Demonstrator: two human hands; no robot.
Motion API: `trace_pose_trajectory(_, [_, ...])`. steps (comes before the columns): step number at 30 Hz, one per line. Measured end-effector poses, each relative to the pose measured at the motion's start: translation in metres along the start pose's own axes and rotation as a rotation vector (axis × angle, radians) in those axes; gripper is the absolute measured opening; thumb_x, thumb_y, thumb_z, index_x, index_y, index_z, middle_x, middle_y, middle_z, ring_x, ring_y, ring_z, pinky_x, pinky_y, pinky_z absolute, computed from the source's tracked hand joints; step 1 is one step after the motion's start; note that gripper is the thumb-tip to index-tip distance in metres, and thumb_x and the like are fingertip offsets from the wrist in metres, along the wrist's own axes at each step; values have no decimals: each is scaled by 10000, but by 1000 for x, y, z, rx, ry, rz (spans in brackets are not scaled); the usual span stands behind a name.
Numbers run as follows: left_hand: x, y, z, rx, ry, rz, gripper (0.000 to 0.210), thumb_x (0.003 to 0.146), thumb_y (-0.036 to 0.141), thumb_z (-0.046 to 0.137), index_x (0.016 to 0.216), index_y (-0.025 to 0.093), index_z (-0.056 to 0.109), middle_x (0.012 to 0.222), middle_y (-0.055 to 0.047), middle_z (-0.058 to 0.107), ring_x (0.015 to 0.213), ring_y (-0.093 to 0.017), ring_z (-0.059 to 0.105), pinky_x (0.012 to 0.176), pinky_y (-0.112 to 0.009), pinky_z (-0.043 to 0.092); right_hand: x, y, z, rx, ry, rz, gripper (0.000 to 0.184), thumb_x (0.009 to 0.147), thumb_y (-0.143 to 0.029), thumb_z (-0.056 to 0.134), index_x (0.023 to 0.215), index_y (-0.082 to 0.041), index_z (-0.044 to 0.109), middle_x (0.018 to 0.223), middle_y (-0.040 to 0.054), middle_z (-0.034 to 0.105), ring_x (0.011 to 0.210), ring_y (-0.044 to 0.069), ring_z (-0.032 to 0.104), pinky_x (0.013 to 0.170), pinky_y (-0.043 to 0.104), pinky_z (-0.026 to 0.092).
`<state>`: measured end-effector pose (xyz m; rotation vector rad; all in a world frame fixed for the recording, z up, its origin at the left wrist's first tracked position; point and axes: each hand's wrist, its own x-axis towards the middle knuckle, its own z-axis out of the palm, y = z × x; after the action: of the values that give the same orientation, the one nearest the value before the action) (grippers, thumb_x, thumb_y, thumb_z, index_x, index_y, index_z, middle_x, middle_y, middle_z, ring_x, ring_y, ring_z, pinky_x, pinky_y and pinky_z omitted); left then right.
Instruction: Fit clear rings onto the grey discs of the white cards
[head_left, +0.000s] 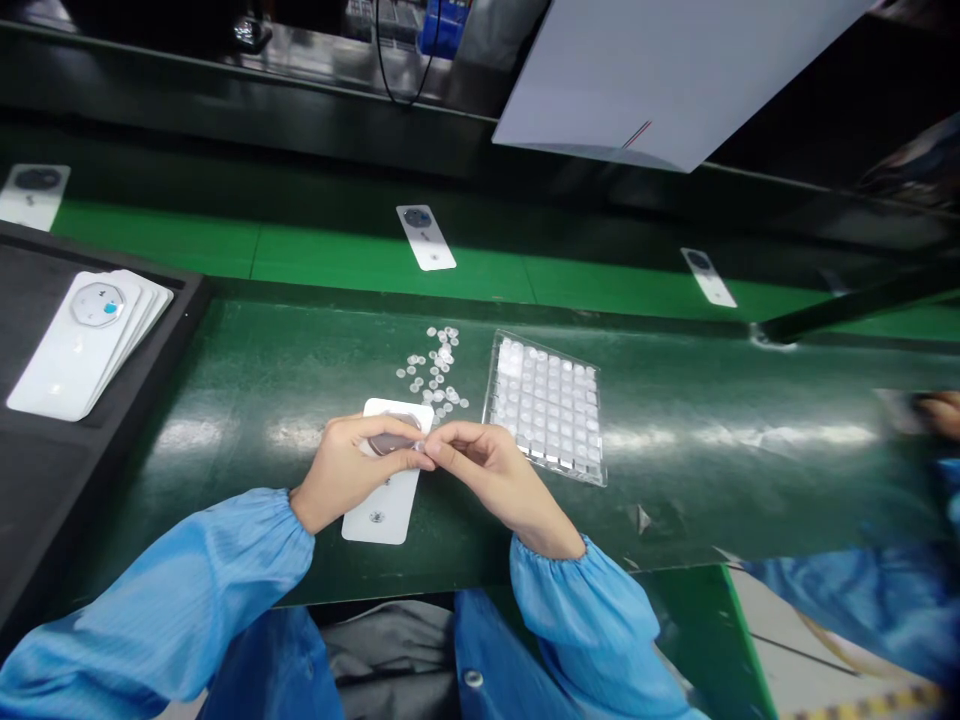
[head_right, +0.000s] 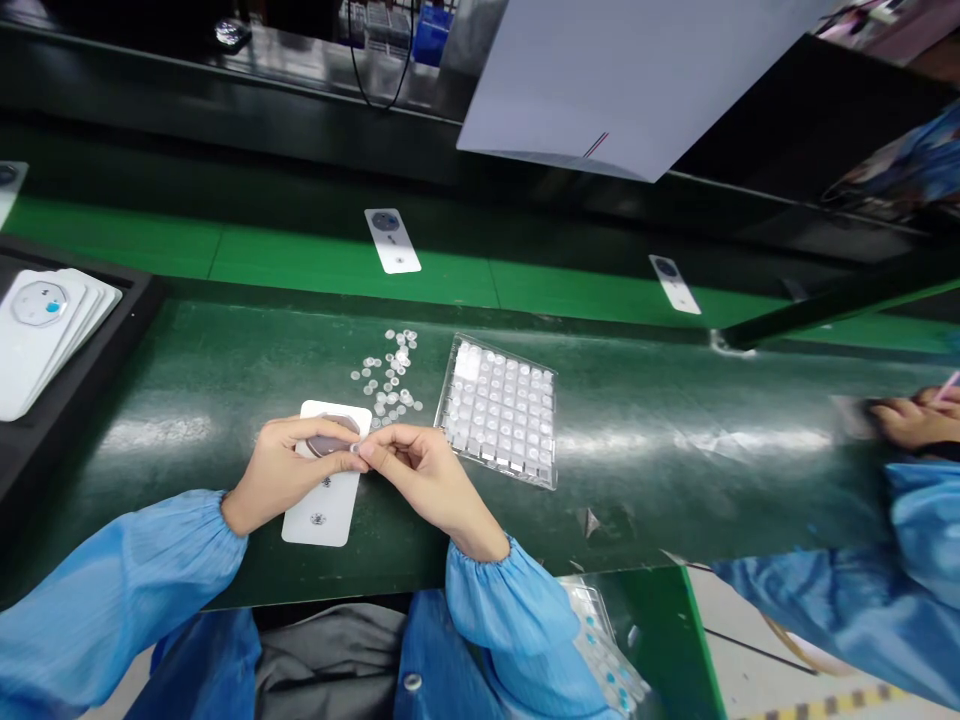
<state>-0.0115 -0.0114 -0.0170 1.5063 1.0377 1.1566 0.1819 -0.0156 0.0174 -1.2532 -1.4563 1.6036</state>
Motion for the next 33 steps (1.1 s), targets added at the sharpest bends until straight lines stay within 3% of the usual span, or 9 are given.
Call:
trace_pose_trajectory(4, [-2, -2, -1, 98, -55, 28, 220, 778, 240, 864, 996, 243, 834, 961, -8, 811, 842, -181, 742, 760, -255, 561, 0, -3, -9, -94, -56, 10, 350, 912, -522, 691, 828, -184, 728, 826, 40, 716, 777, 172, 623, 719, 294, 506])
trace_pose_trajectory(7, [-2, -2, -2, 152, -99, 69, 159, 846, 242, 808, 999, 274, 835, 893, 16, 811, 729, -149, 708, 656, -250, 522, -1, -4, -12, -133, -77, 28, 362, 913, -534, 682, 840, -184, 737, 819, 42, 711, 777, 178, 620, 709, 301, 502])
trace_pose_trajectory(16, [-1, -1, 1, 68, 29, 46, 152, 721, 207, 903, 844, 217, 815, 909, -1, 802, 857, -168, 739, 817, -253, 557, -4, 4, 3, -47, 52, 5, 308, 887, -490, 718, 830, -190, 755, 797, 37, 742, 747, 164, 651, 694, 280, 513])
trace_pose_trajectory(21, [-2, 1, 0, 73, 24, -13, 462, 696, 274, 922, 1124, 231, 754, 1082, -21, 773, 981, -192, 724, 887, -271, 560, -3, 7, 11, -198, 253, -62, 296, 895, -452, 694, 817, -171, 743, 707, 36, 698, 607, 144, 580, 572, 273, 449])
trace_pose_trajectory(24, [-3, 4, -1, 82, 17, -25, 538, 771, 305, 860, 1265, 229, 663, 1133, -38, 739, 939, -179, 710, 820, -261, 566, -2, 9, 19, -312, 362, -134, 259, 904, -394, 682, 788, -168, 734, 638, 12, 634, 569, 127, 502, 549, 272, 395])
trace_pose_trajectory(33, [-7, 4, 0, 24, -35, -29, 643, 858, 166, 675, 1463, 224, 466, 978, -23, 694, 763, -147, 654, 731, -266, 558, -1, 12, 26, -394, 407, -253, 224, 914, -315, 671, 737, -183, 713, 618, -22, 538, 592, 121, 442, 569, 274, 356])
